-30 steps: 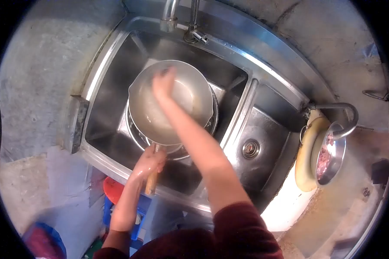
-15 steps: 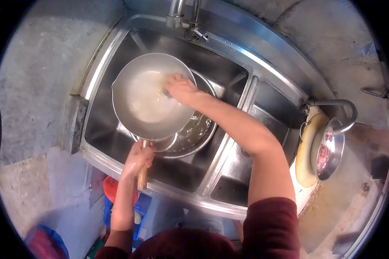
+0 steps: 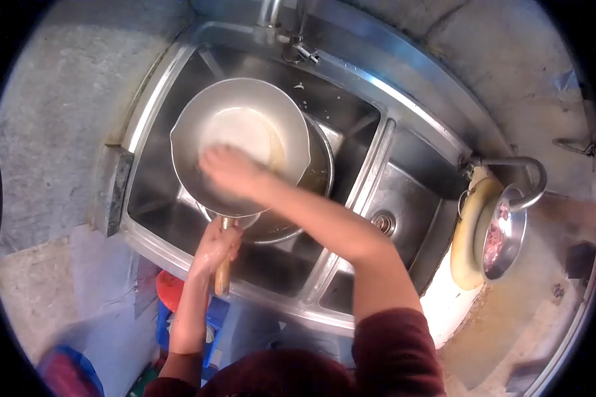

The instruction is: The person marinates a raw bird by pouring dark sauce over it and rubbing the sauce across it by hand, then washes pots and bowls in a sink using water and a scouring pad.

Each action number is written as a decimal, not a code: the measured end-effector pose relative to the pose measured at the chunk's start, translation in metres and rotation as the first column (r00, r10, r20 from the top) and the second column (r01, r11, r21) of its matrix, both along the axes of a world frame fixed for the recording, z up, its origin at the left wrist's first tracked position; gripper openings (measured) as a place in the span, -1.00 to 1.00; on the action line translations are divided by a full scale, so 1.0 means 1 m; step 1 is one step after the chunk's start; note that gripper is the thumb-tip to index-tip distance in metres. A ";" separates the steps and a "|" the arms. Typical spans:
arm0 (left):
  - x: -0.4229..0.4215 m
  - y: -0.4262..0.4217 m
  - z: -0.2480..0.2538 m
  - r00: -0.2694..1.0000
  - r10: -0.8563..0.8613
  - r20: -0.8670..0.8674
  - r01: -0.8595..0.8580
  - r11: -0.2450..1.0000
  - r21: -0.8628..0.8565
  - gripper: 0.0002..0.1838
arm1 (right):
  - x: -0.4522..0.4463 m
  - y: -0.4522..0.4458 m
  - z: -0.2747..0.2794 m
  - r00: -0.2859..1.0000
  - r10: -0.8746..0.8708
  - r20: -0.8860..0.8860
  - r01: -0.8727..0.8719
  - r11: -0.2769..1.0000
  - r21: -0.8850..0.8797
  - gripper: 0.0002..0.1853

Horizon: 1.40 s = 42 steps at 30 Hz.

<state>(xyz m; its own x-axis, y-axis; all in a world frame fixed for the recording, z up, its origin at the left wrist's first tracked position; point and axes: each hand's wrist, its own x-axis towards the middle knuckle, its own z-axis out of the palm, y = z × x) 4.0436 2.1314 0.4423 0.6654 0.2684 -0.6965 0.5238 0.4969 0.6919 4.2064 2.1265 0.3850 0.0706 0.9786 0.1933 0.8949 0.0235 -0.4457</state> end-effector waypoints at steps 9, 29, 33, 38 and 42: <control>0.013 -0.009 0.012 0.997 -0.074 0.022 0.075 0.996 -0.052 -0.91 | -0.003 0.067 -0.009 0.318 -0.569 -0.758 0.851 0.525 -0.037 -0.52; 0.011 0.008 0.001 0.999 0.022 -0.037 -0.020 0.999 0.039 -0.91 | 0.134 -0.014 -0.013 0.745 -0.050 0.665 -0.096 0.979 0.181 -0.82; 0.020 0.010 -0.019 1.000 -0.006 0.017 0.003 0.980 0.200 -0.90 | 0.024 -0.060 -0.017 0.922 -0.388 -0.010 0.359 0.863 -0.354 -0.71; 0.010 0.010 -0.038 0.979 -0.119 -0.164 0.202 0.511 0.835 -0.78 | 0.016 -0.058 -0.015 0.806 -0.375 -0.457 0.165 0.885 -0.435 -0.65; 0.011 0.019 -0.025 0.961 0.016 -0.276 0.267 0.205 0.942 -0.75 | 0.046 -0.084 -0.028 0.975 -0.223 0.016 0.183 0.755 -0.630 -0.56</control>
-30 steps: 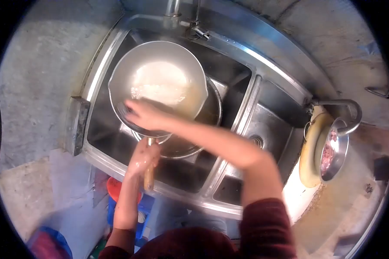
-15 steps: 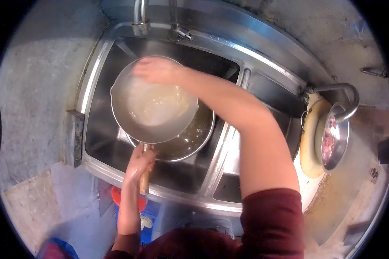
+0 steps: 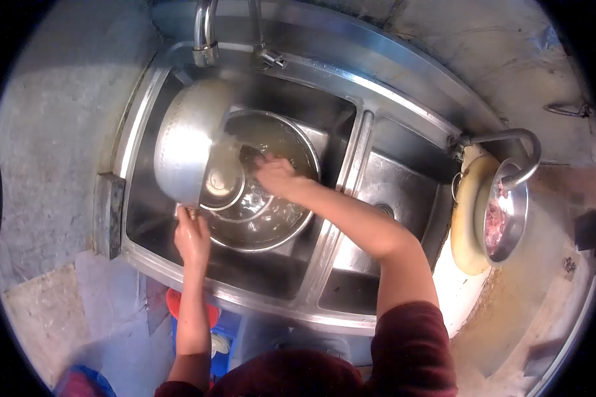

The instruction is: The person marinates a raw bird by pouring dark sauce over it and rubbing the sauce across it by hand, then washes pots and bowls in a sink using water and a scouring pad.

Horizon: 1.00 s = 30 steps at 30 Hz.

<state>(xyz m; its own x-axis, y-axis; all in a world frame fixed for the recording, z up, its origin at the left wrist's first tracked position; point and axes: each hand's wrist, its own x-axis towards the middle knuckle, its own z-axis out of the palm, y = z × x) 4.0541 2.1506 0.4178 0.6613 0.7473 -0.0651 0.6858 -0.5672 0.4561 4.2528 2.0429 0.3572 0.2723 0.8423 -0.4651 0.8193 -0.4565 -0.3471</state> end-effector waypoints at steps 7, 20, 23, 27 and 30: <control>-0.012 0.014 0.000 0.965 0.136 0.224 -0.048 0.932 -0.360 -0.79 | 0.115 0.022 0.036 0.431 -0.610 -0.665 0.902 0.312 0.298 -0.52; 0.018 -0.034 0.016 0.940 0.336 0.053 0.010 0.128 -0.992 -0.91 | 0.150 0.077 0.048 -0.095 -0.377 -0.921 0.978 -0.206 -0.017 -0.73; 0.023 -0.034 0.011 0.953 0.289 0.086 0.014 0.242 -0.970 -0.91 | 0.147 0.080 0.041 0.034 -0.398 -0.917 0.967 -0.218 0.130 -0.76; 0.026 -0.032 0.013 0.940 0.330 0.090 -0.008 0.285 -0.958 -0.91 | 0.153 0.075 0.014 0.295 -0.470 -0.832 0.892 -0.176 0.416 -0.79; 0.028 -0.029 0.012 0.932 0.334 0.138 0.016 0.342 -0.940 -0.91 | 0.094 0.065 0.019 0.471 -0.735 -0.488 0.658 -0.076 0.749 -0.75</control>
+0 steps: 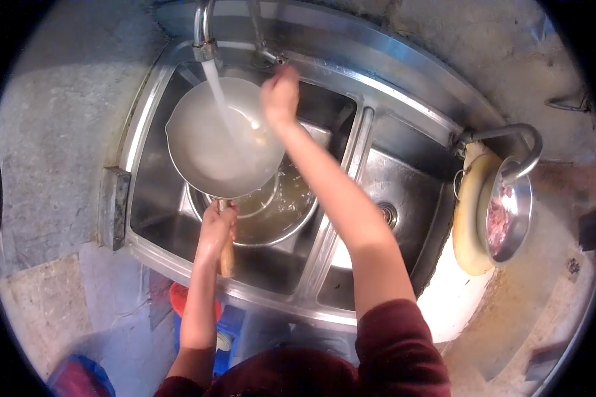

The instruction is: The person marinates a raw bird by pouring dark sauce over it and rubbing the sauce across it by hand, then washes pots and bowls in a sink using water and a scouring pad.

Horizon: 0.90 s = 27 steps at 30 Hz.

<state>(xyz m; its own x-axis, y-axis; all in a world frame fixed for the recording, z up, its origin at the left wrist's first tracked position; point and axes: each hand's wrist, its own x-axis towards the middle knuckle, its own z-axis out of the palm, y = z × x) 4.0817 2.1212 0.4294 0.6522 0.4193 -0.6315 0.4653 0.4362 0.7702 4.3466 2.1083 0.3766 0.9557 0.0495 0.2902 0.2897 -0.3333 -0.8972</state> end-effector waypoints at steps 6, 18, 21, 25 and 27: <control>-0.004 0.009 -0.013 1.000 -0.012 0.009 0.010 0.985 0.172 -0.91 | -0.092 0.024 0.040 0.242 0.787 -0.568 -0.489 0.604 0.629 -0.87; -0.027 0.034 0.024 0.997 -0.074 -0.022 0.074 0.997 0.014 -0.89 | -0.026 0.004 0.024 0.352 0.936 -0.019 -0.016 -0.014 -1.000 -0.57; -0.029 0.029 0.029 0.994 -0.094 -0.064 0.080 0.979 -0.190 -0.89 | -0.042 0.029 0.040 0.418 0.884 -0.212 -0.261 -0.106 -0.959 -0.60; -0.031 0.029 0.011 1.000 -0.020 0.022 0.029 0.815 -0.579 -0.90 | -0.063 0.044 0.051 0.432 0.757 -0.490 -0.610 -0.155 -0.777 -0.64; -0.023 0.022 0.004 0.998 0.067 0.021 -0.032 0.699 -0.714 -0.93 | -0.039 0.053 0.040 0.355 0.786 -0.505 -0.813 -0.006 -0.582 -0.71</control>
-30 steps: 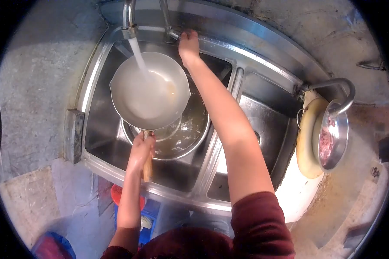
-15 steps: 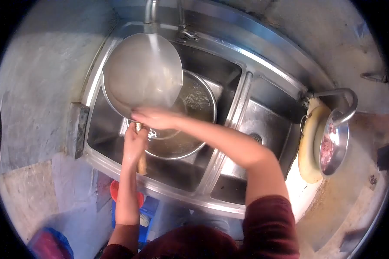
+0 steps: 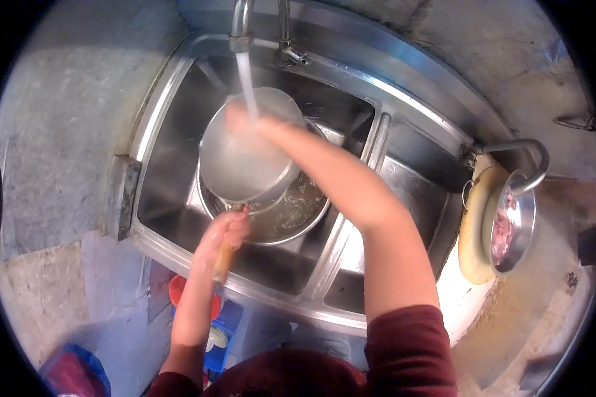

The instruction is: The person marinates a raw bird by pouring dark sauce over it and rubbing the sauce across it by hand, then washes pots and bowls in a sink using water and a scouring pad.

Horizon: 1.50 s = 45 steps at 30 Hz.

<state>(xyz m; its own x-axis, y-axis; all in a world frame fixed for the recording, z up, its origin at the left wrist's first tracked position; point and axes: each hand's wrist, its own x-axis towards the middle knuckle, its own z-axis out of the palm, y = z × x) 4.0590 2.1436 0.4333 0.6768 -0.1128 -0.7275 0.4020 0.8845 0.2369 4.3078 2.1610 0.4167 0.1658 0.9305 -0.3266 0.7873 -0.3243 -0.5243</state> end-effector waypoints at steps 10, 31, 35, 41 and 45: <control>0.117 -0.024 -0.038 0.916 0.398 0.047 -0.401 0.912 0.091 -0.90 | -0.040 -0.053 0.056 0.638 -0.274 -0.720 0.625 0.731 0.275 -0.81; 0.268 0.017 -0.014 0.882 0.454 -0.130 -0.359 0.823 0.439 -0.79 | -0.157 -0.117 0.075 0.467 -0.375 -0.801 0.880 0.287 0.379 -0.03; 0.235 0.042 -0.045 0.967 0.205 0.154 -0.251 0.872 0.419 -0.82 | -0.106 -0.095 0.052 -0.397 0.103 -0.912 0.870 0.359 -0.338 -0.39; 0.122 0.035 -0.002 0.991 0.104 -0.090 -0.052 0.891 0.450 -0.85 | -0.082 -0.165 0.005 0.308 -0.417 -0.855 0.301 0.895 -0.328 -0.68; 0.037 0.031 -0.003 0.974 -0.080 -0.211 0.194 0.775 0.602 -0.83 | -0.060 -0.158 0.012 0.366 -0.332 -0.870 0.362 0.911 -0.195 -0.81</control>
<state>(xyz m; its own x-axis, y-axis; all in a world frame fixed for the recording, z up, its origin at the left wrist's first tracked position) 4.0964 2.1748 0.4303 0.5537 0.3149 -0.7708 0.5905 0.5043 0.6301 4.2474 2.0030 0.4284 0.1179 0.8726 -0.4739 -0.2790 -0.4289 -0.8592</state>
